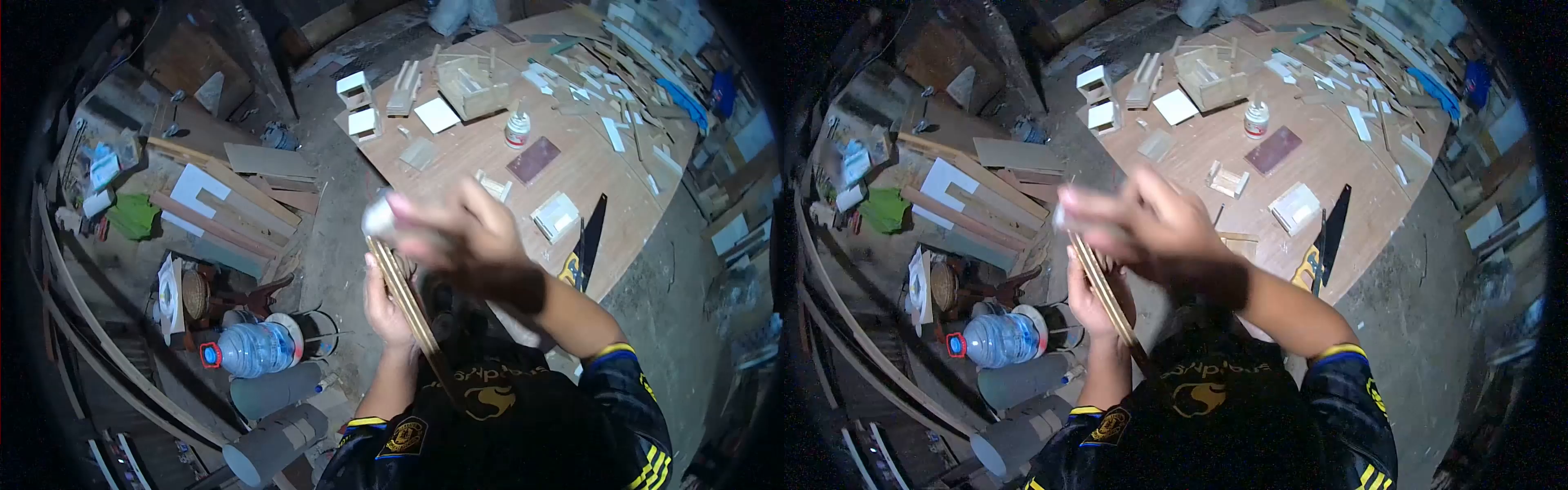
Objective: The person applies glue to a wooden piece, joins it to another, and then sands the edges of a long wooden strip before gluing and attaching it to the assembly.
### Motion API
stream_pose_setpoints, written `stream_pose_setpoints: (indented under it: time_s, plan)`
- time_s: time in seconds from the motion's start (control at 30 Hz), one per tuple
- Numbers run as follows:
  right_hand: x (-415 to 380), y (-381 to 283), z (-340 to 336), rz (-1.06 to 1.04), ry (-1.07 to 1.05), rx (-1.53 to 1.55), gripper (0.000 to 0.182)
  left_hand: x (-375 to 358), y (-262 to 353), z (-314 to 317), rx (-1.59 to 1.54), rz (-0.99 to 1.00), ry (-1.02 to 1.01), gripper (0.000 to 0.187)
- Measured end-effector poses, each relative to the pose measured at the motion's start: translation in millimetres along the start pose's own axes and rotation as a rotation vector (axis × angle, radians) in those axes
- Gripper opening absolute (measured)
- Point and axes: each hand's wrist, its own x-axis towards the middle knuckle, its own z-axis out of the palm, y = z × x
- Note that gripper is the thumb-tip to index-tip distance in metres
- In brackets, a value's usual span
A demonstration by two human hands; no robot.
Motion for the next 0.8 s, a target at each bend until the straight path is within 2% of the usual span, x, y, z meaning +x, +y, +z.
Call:
stream_pose_setpoints:
  time_s: [0.03,0.07,0.1,0.13,0.17,0.2,0.23,0.27,0.3,0.37,0.4,0.43,0.5,0.57,0.6,0.63,0.7,0.77,0.8]
  plan:
    - [-18.1,-11.3,-10.0,-0.085,-0.182,-0.068,0.039,-1.8,13.8,19.8,0.009,-0.023,0.145,0.035]
    - [-35.6,-20.2,-17.3,-0.170,-0.366,-0.129,0.047,12.3,10.2,-10.2,-0.031,0.037,-0.047,0.037]
    - [-55.7,-14.2,-11.6,-0.144,-0.816,-0.072,0.052,24.6,5.8,-42.3,-0.062,0.094,-0.238,0.043]
    - [-71.4,-31.5,-11.1,-0.062,-0.450,0.188,0.052,25.9,7.2,-47.2,-0.060,0.081,-0.229,0.045]
    - [-72.1,-31.0,-6.8,-0.055,-0.453,0.192,0.052,24.1,4.1,-53.0,-0.060,0.077,-0.222,0.045]
    - [-66.9,-30.8,-1.3,-0.070,-0.366,0.080,0.053,22.2,-3.7,-56.7,0.189,0.238,-0.112,0.042]
    - [-58.5,-28.5,2.9,-0.087,-0.275,-0.044,0.055,20.1,1.3,-34.0,0.431,0.400,-0.013,0.041]
    - [-42.1,-23.5,7.2,-0.080,-0.265,-0.069,0.055,5.2,14.4,-9.2,0.074,-0.032,-0.039,0.038]
    - [-20.6,-17.3,12.9,-0.003,-0.163,-0.042,0.049,3.0,4.1,-4.9,0.073,-0.048,-0.057,0.038]
    - [3.2,-1.7,23.9,0.155,0.009,0.009,0.042,-2.2,-12.6,-4.4,0.383,0.231,0.009,0.039]
    - [2.6,-7.0,14.8,0.139,-0.052,0.031,0.042,-2.6,2.7,3.3,0.133,-0.002,0.037,0.040]
    - [0.3,-11.9,3.5,0.112,-0.121,0.058,0.042,8.2,7.2,-6.2,0.136,0.004,0.032,0.040]
    - [-39.6,-20.8,4.1,0.225,-0.617,0.093,0.035,28.1,12.1,-32.6,-0.112,-0.106,-0.196,0.041]
    - [-81.9,-20.1,9.2,-0.057,-0.411,0.273,0.025,23.6,19.1,-18.0,0.011,-0.004,-0.250,0.042]
    - [-62.9,-30.9,0.7,-0.154,-0.479,0.198,0.023,23.4,21.8,-17.5,0.024,-0.049,-0.208,0.040]
    - [-53.2,-22.5,2.7,-0.140,-0.473,0.196,0.023,22.2,21.6,-17.0,0.037,-0.102,-0.176,0.039]
    - [-22.3,2.2,3.6,-0.282,-0.418,-0.131,0.045,16.0,14.1,-26.7,0.046,-0.134,-0.072,0.034]
    - [4.0,13.1,10.9,-0.253,-0.088,-0.135,0.048,12.6,13.4,-28.9,0.132,-0.119,-0.121,0.030]
    - [2.7,3.5,1.9,-0.211,-0.217,-0.144,0.039,22.7,12.6,-42.2,-0.125,-0.233,-0.196,0.030]
